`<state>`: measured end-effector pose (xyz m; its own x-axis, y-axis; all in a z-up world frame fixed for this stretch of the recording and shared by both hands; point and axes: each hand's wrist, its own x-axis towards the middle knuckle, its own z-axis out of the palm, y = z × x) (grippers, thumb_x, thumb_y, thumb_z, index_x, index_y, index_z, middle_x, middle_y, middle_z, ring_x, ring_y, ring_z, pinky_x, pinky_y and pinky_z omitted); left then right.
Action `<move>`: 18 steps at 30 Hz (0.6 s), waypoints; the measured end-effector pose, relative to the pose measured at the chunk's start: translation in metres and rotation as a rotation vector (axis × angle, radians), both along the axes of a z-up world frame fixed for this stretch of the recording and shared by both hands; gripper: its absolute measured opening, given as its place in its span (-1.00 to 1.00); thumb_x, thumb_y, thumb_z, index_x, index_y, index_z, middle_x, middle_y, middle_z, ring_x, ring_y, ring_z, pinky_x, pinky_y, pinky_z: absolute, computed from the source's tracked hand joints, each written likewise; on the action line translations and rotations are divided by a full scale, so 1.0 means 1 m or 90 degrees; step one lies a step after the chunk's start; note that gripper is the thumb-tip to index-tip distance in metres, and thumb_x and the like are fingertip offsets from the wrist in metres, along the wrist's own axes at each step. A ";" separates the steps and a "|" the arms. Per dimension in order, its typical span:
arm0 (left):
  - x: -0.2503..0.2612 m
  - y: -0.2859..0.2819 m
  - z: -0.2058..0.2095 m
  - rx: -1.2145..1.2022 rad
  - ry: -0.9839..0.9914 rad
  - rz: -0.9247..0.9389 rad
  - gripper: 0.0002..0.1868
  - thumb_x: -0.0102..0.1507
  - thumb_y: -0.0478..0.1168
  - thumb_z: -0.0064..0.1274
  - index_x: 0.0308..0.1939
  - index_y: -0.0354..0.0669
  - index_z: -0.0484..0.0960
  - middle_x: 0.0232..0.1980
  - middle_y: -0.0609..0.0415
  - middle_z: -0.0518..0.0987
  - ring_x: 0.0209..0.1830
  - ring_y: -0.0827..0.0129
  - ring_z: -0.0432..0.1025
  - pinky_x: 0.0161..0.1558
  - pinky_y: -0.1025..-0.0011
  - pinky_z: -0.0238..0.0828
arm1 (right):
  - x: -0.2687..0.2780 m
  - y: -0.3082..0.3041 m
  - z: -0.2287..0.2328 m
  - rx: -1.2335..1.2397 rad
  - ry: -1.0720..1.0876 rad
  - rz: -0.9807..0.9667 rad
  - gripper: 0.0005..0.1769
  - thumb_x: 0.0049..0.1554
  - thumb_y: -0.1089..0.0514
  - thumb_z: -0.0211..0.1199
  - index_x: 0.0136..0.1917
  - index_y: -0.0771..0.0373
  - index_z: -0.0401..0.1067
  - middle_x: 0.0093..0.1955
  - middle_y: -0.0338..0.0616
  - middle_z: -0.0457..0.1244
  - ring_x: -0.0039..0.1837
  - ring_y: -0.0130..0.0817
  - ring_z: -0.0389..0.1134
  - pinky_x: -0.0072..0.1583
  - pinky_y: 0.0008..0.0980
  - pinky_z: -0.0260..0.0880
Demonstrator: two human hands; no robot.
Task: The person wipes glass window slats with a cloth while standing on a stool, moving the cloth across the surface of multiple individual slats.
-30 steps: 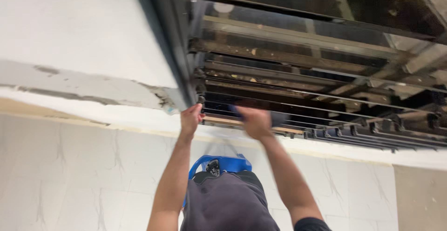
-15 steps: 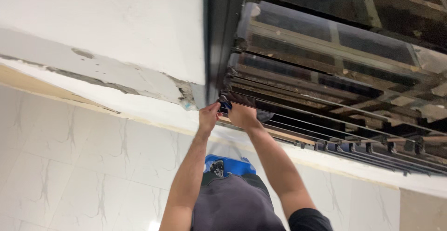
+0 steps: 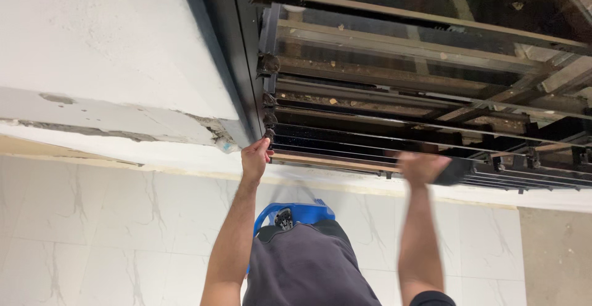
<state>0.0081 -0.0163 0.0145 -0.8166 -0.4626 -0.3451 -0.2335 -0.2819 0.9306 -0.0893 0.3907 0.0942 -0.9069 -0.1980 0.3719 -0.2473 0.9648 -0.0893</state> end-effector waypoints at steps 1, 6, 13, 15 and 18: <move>0.001 0.001 0.001 0.001 -0.004 0.009 -0.68 0.34 -0.14 0.12 0.05 -0.29 0.73 -0.59 0.20 0.47 -0.53 0.55 0.45 -0.42 0.55 0.38 | 0.004 -0.032 -0.001 -0.021 -0.027 0.030 -0.47 -0.09 0.26 0.18 0.18 0.02 0.52 0.03 -0.15 0.42 0.08 -0.09 0.45 0.13 0.03 0.36; -0.001 0.005 -0.005 0.018 0.003 0.034 -0.71 0.33 -0.18 0.13 0.01 -0.33 0.74 -0.59 0.22 0.47 -0.51 0.52 0.47 -0.43 0.52 0.35 | 0.056 -0.213 0.014 -0.185 -0.056 0.342 -0.44 -0.13 0.28 0.18 0.16 0.01 0.54 -0.04 -0.17 0.46 0.00 -0.13 0.50 0.08 0.05 0.38; 0.001 0.000 -0.006 -0.018 0.014 0.016 -0.74 0.35 -0.17 0.11 -0.05 -0.31 0.75 -0.62 0.22 0.39 -0.51 0.51 0.47 -0.36 0.53 0.42 | 0.016 -0.089 -0.049 0.033 -0.298 0.081 -0.62 0.10 0.23 0.18 0.12 -0.07 0.63 -0.32 -0.09 0.39 -0.28 -0.16 0.41 -0.17 -0.04 0.34; 0.002 0.001 -0.008 -0.020 0.012 0.013 -0.74 0.36 -0.17 0.11 -0.07 -0.32 0.75 -0.62 0.23 0.40 -0.50 0.51 0.47 -0.34 0.53 0.45 | -0.004 0.004 -0.063 0.148 -0.259 -0.131 -0.88 0.10 0.10 0.27 -0.21 0.08 0.61 -0.38 -0.11 0.35 -0.25 -0.26 0.34 0.00 -0.11 0.27; 0.000 -0.002 -0.009 -0.010 0.011 0.008 -0.73 0.35 -0.18 0.12 -0.08 -0.34 0.75 -0.61 0.23 0.41 -0.50 0.50 0.48 -0.37 0.52 0.38 | -0.003 0.073 -0.050 0.083 -0.132 -0.167 -0.90 0.07 0.11 0.28 -0.12 0.04 0.58 -0.30 -0.13 0.36 -0.17 -0.23 0.36 0.05 -0.04 0.24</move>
